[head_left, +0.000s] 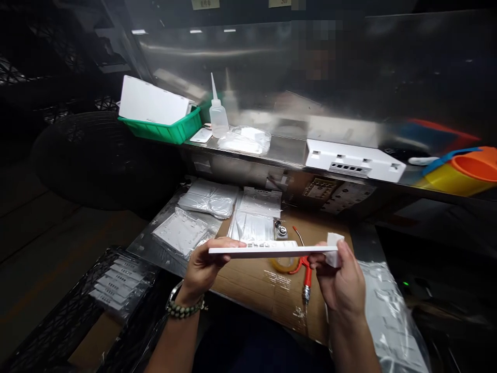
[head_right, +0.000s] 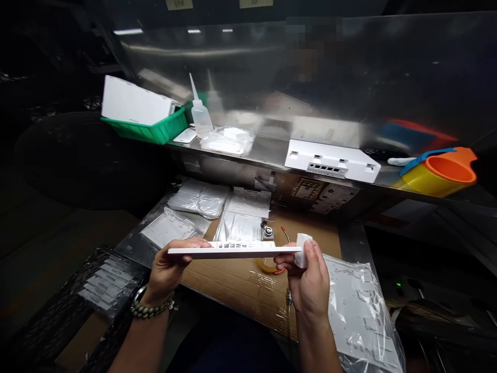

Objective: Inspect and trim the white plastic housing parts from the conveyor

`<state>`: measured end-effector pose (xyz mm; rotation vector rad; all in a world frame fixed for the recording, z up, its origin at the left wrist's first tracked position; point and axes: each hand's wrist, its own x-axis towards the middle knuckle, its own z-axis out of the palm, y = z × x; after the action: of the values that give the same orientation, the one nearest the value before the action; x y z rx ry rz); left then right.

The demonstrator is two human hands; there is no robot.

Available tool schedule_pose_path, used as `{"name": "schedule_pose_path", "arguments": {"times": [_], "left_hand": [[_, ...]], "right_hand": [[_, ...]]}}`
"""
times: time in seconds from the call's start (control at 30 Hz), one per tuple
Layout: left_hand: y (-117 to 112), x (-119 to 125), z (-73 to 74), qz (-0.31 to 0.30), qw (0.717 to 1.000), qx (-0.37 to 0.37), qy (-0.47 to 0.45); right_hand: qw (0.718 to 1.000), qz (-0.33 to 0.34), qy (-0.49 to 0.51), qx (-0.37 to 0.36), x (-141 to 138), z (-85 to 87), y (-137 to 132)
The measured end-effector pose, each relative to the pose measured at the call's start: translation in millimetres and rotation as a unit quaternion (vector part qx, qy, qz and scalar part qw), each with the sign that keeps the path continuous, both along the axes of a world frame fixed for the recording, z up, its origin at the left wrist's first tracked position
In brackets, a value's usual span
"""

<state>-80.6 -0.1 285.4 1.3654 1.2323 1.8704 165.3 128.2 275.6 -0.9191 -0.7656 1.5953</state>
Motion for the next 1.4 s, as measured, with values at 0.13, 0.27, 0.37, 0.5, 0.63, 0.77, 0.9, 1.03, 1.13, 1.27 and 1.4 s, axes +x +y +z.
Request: {"name": "schedule_pose_path", "arguments": {"times": [0.13,0.27,0.37,0.5,0.63,0.77,0.9,1.03,1.13,1.27,1.4], "left_hand": [[9,10,-6.5,0.078,0.996,0.015,-0.051],[22,21,-12.4,0.129,0.915,-0.036,-0.381],[28,19,-12.2,-0.015,0.802,-0.156,-0.576],[33,15,-3.0,-0.143,0.707,-0.239,-0.650],[43,18,13.8,-0.066,0.706,-0.213,-0.673],[56,22,28.6,-0.021,0.728,-0.176,-0.662],[61,27,37.6,-0.022,0.712,-0.169,-0.681],[61,33,42.1,-0.039,0.706,-0.170,-0.686],[61,35,44.4,-0.041,0.720,-0.165,-0.673],[57,39,47.9,-0.028,0.715,-0.170,-0.678],[53,40,47.5,-0.034,0.720,-0.177,-0.670]], "right_hand": [[0.998,0.001,0.045,0.036,-2,2.4,-5],[0.992,-0.033,0.045,0.113,-5,4.5,-11],[0.991,-0.024,0.031,0.129,-5,0.5,-11],[0.995,-0.017,0.003,0.096,-3,-8.7,5],[0.961,-0.152,-0.160,0.165,-9,-11.5,14],[0.883,-0.141,-0.298,0.335,-31,2.6,-17],[0.834,-0.019,-0.291,0.469,-59,25.7,-57],[0.825,-0.020,-0.275,0.494,-73,36.5,-66],[0.818,-0.020,-0.287,0.498,-77,33.6,-66],[0.805,-0.012,-0.286,0.520,-82,30.5,-75],[0.795,0.065,-0.259,0.545,-78,37.9,-88]]}}
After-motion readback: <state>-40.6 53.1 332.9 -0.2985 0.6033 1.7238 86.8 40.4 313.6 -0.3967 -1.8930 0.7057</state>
